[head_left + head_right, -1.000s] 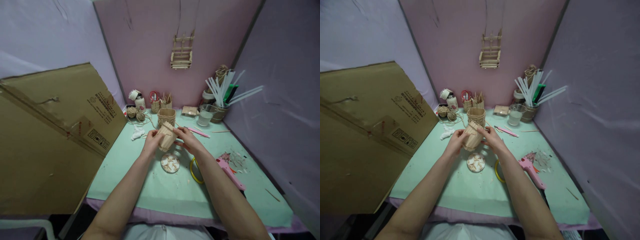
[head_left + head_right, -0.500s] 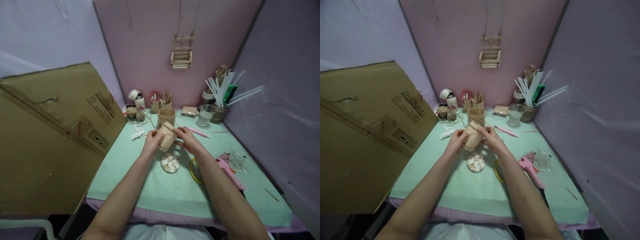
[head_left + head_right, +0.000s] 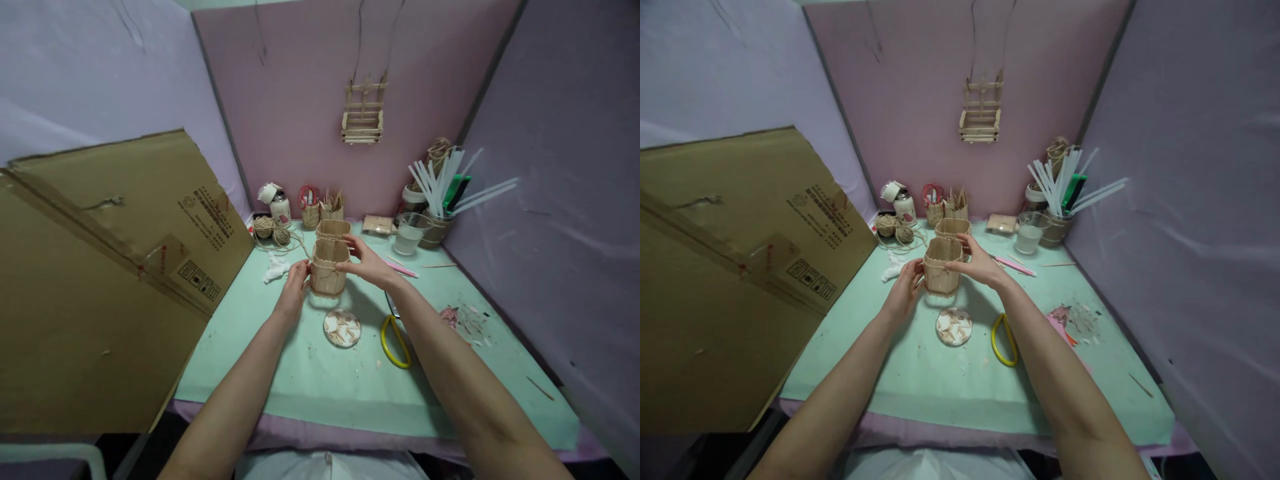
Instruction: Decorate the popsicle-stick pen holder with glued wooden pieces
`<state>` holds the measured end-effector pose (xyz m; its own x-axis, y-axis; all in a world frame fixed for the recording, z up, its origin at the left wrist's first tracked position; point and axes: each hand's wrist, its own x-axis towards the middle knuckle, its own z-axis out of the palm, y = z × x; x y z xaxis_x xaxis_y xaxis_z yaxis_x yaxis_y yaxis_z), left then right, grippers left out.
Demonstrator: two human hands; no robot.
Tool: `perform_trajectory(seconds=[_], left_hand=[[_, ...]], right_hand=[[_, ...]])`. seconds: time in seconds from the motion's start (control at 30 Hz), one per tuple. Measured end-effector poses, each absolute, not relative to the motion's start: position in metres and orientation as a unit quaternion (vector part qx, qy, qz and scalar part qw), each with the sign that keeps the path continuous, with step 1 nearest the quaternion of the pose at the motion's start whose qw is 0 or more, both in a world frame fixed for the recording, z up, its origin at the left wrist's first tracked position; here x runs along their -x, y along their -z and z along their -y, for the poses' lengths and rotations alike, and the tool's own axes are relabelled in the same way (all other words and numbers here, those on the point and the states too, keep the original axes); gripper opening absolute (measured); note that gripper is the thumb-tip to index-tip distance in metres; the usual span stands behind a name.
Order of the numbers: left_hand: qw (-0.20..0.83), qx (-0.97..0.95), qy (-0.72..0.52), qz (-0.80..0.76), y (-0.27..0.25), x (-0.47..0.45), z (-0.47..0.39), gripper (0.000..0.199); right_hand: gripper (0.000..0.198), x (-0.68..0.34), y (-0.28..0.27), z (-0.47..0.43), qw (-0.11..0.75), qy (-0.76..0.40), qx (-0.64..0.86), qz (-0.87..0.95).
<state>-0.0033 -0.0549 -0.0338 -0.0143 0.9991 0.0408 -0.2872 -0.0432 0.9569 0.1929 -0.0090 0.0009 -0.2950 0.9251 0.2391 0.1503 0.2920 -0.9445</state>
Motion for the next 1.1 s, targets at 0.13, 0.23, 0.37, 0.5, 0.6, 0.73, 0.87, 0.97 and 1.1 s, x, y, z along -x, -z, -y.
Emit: perform_trajectory(seconds=[0.13,0.23,0.37,0.5,0.6,0.73,0.87,0.97,1.1], left_hand=[[0.573,-0.4,-0.589,-0.407,0.037,0.001,0.055,0.042],[0.58,-0.38,-0.588,-0.417,0.036,-0.002,0.054,0.042],[0.586,-0.373,-0.582,-0.424,0.038,-0.004,0.051,0.041],[0.547,-0.374,-0.594,-0.456,0.045,0.001,0.048,0.037],[0.473,-0.366,-0.637,-0.486,0.047,0.008,0.047,0.029],[0.282,-0.408,-0.711,-0.498,0.04,0.012,0.056,0.021],[0.266,-0.48,-0.696,-0.463,0.033,0.0,0.076,0.017],[0.302,-0.53,-0.641,-0.465,0.034,-0.01,0.091,0.019],[0.304,-0.587,-0.571,-0.487,0.038,-0.012,0.099,0.028]], right_hand=[[0.081,-0.19,-0.001,0.009,0.419,-0.459,0.365,0.693],[0.08,-0.191,0.006,0.009,0.41,-0.459,0.367,0.697],[0.082,-0.195,0.019,0.007,0.405,-0.469,0.365,0.695],[0.086,-0.2,0.018,0.011,0.402,-0.47,0.371,0.693],[0.077,-0.207,0.009,0.024,0.44,-0.427,0.412,0.673],[0.042,-0.22,0.002,0.057,0.503,-0.352,0.474,0.631],[0.017,-0.23,0.011,0.091,0.481,-0.321,0.52,0.629],[0.016,-0.229,0.024,0.107,0.448,-0.303,0.54,0.644],[0.014,-0.219,0.036,0.111,0.396,-0.278,0.523,0.701]])
